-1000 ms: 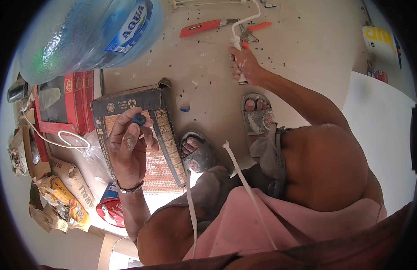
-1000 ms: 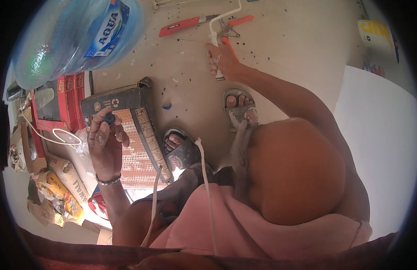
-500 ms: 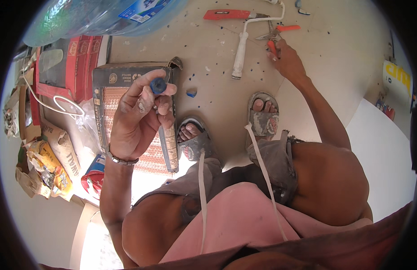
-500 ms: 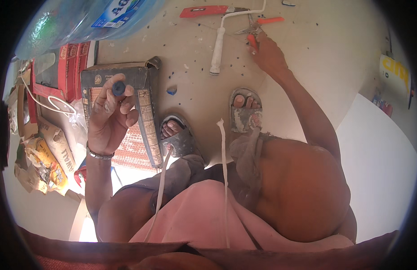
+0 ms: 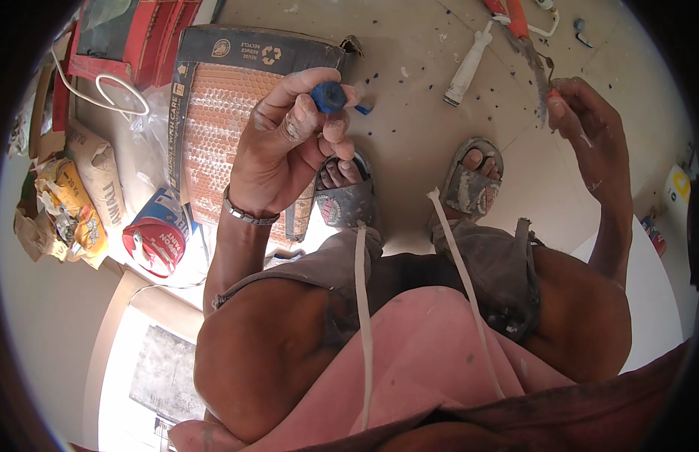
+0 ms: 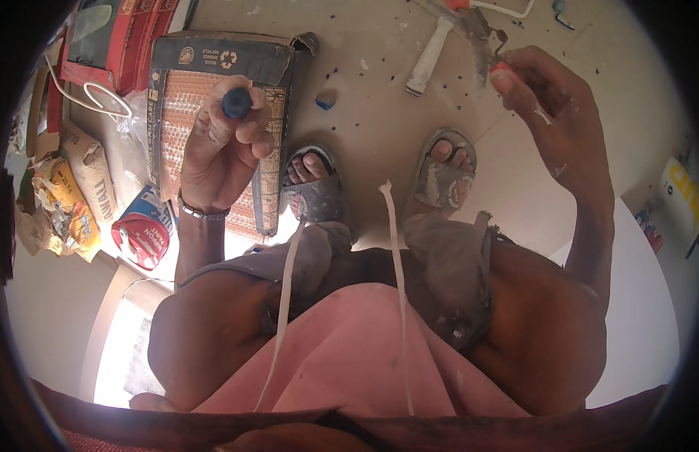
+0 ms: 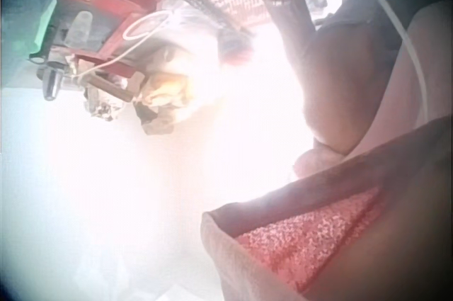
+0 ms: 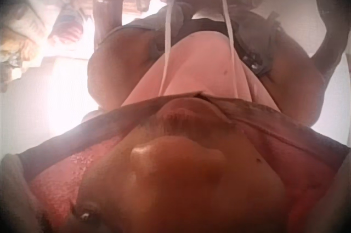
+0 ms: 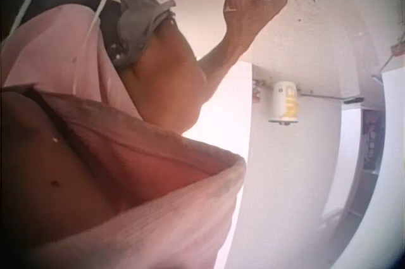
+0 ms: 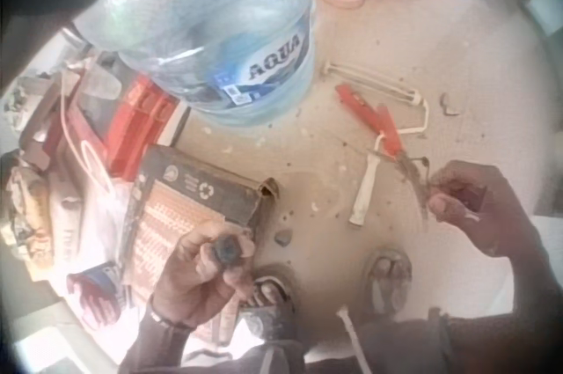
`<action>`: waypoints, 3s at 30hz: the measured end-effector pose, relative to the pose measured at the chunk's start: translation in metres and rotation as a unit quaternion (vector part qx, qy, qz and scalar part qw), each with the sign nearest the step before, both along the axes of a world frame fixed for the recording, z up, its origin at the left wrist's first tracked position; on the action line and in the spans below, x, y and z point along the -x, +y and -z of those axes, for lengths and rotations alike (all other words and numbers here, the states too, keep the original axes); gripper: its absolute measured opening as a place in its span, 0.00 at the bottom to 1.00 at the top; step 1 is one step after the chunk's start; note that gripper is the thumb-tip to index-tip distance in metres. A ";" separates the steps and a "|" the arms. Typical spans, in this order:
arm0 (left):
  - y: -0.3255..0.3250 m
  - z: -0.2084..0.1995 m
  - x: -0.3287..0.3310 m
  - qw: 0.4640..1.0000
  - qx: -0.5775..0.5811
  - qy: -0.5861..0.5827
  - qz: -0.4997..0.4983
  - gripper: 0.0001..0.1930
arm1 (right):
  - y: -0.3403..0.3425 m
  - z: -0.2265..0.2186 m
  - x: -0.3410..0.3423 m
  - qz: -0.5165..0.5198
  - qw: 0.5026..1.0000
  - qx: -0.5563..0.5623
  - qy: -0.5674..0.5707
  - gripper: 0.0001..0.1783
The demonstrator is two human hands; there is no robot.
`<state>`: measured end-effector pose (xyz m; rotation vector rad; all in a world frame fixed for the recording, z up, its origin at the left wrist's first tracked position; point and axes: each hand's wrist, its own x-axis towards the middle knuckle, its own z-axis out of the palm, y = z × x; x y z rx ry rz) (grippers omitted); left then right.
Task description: The person repairs a damaged electrical cord by hand, stripping the outer insulation, inserting a blue connector, and wrapping the cord with white tape. They use pliers and a utility knife to prepare the wires and secure the connection.
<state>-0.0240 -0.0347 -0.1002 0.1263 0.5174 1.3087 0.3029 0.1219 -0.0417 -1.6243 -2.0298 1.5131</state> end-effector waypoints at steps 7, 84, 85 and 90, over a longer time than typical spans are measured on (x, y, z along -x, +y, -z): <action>-0.011 0.009 -0.003 0.995 0.075 -0.064 0.005 0.21 | -0.017 -0.007 0.055 -0.182 0.978 0.005 0.101 0.17; 0.010 -0.037 0.016 0.803 -0.198 0.560 0.048 0.17 | -0.028 0.037 0.070 -0.095 0.781 0.589 0.187 0.17; 0.011 -0.040 0.016 0.816 -0.206 0.537 0.058 0.18 | -0.028 0.040 0.066 -0.097 0.780 0.583 0.206 0.16; 0.015 -0.055 0.004 0.847 -0.190 0.496 0.004 0.21 | -0.028 0.044 0.061 -0.110 0.735 0.596 0.304 0.16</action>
